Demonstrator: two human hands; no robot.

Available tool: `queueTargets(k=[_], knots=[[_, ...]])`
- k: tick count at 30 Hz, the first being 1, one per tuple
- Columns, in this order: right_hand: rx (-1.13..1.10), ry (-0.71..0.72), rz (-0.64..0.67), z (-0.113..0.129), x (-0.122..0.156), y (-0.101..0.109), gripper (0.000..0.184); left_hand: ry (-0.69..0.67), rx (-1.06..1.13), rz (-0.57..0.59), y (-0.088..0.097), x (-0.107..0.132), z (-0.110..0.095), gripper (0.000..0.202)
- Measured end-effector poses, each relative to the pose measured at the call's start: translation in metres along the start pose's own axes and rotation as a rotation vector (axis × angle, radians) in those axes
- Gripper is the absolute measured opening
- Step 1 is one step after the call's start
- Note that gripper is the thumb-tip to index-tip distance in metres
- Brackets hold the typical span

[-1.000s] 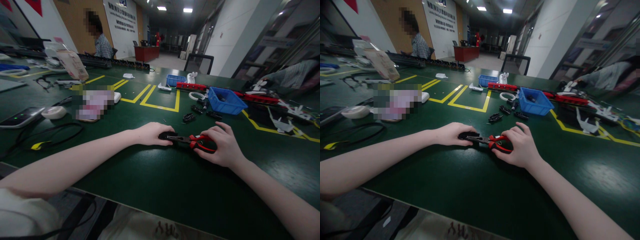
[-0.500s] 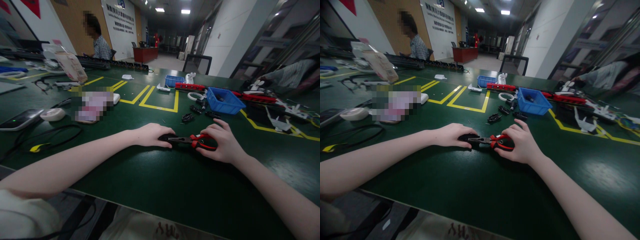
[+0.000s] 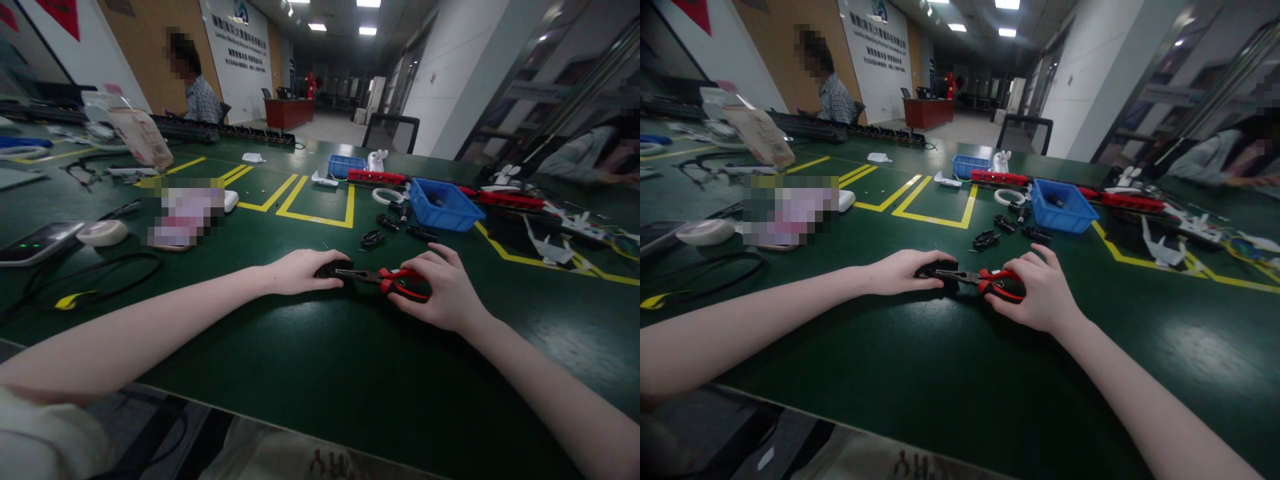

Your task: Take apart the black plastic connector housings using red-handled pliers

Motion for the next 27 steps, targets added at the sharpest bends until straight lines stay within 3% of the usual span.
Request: queueTargets(k=[4,8,15,18,22,27], knots=[[0.053,-0.031,-0.003,0.0047,-0.0017,0.0043,0.032,0.040,0.097,-0.044,0.0027,0.0003,0.0019,0.052],[0.094,-0.027,-0.014,0.0075,-0.0033,0.0082,0.032,0.027,0.260,-0.016,0.0033,0.0027,-0.0004,0.053],[0.093,0.006,0.004,0.0030,0.0005,0.0099,0.034,0.072,0.497,0.216,0.0000,0.0072,-0.0027,0.068],[0.081,0.020,0.003,0.0008,0.0028,0.0105,0.034,0.059,0.547,0.288,0.0002,0.0090,-0.0059,0.065],[0.064,0.053,0.000,0.0022,0.0038,0.0101,0.036,0.073,0.586,0.338,-0.0017,0.0089,-0.0055,0.062],[0.031,0.071,0.008,0.0037,0.0040,0.0072,0.038,0.069,0.574,0.351,-0.0021,0.0091,-0.0061,0.083]])
Point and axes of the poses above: each hand's wrist, its own x-axis away from the middle knuckle, its own y-axis out of the back of the hand, z = x × y, the point moved 8 cm from there along -x, towards the middle knuckle, and after that the axes turned 15 degrees about y, right-handed, at the moved point
